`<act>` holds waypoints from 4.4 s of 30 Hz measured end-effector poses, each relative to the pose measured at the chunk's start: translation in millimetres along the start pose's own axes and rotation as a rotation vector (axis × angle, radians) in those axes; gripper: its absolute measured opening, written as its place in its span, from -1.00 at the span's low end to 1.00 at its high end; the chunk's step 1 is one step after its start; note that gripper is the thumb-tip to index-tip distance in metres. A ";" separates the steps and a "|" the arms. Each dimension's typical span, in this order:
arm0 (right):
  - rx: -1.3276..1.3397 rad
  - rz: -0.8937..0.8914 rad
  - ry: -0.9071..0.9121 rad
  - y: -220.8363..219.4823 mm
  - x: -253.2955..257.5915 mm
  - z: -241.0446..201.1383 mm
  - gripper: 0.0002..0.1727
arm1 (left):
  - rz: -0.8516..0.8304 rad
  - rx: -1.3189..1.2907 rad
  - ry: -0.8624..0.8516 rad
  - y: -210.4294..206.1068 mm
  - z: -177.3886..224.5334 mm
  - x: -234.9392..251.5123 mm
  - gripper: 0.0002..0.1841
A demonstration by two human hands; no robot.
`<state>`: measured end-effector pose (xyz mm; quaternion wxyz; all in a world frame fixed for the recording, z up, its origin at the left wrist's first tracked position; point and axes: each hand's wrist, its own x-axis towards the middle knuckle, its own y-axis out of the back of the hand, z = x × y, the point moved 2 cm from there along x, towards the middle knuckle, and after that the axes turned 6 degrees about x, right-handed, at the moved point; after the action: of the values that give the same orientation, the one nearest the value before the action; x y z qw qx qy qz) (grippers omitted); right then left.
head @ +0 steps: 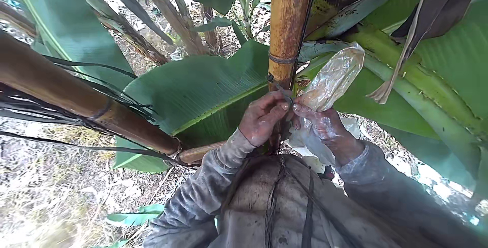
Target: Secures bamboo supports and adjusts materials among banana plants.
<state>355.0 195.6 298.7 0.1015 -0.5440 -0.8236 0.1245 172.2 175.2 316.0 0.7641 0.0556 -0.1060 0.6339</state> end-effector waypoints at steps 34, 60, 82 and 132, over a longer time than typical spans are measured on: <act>-0.238 -0.007 0.225 -0.8 3.8 -44.3 -0.82 | -0.069 0.224 0.057 -6.7 3.2 -4.4 -0.82; -0.315 -0.098 0.187 9.6 7.1 -37.2 -0.79 | 0.042 0.168 -0.043 -11.6 1.3 6.5 -0.83; -0.272 -0.004 0.090 3.5 -0.6 -34.4 -0.71 | 0.047 0.349 -0.027 -6.7 5.8 4.0 -0.86; 0.210 -0.581 -0.048 -10.0 9.9 -3.6 -0.66 | 0.281 -0.006 0.016 -14.3 -6.5 1.4 -0.80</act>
<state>343.6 201.3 305.6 0.1690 -0.2693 -0.9294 0.1875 187.1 175.2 310.7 0.6689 0.0327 -0.1085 0.7347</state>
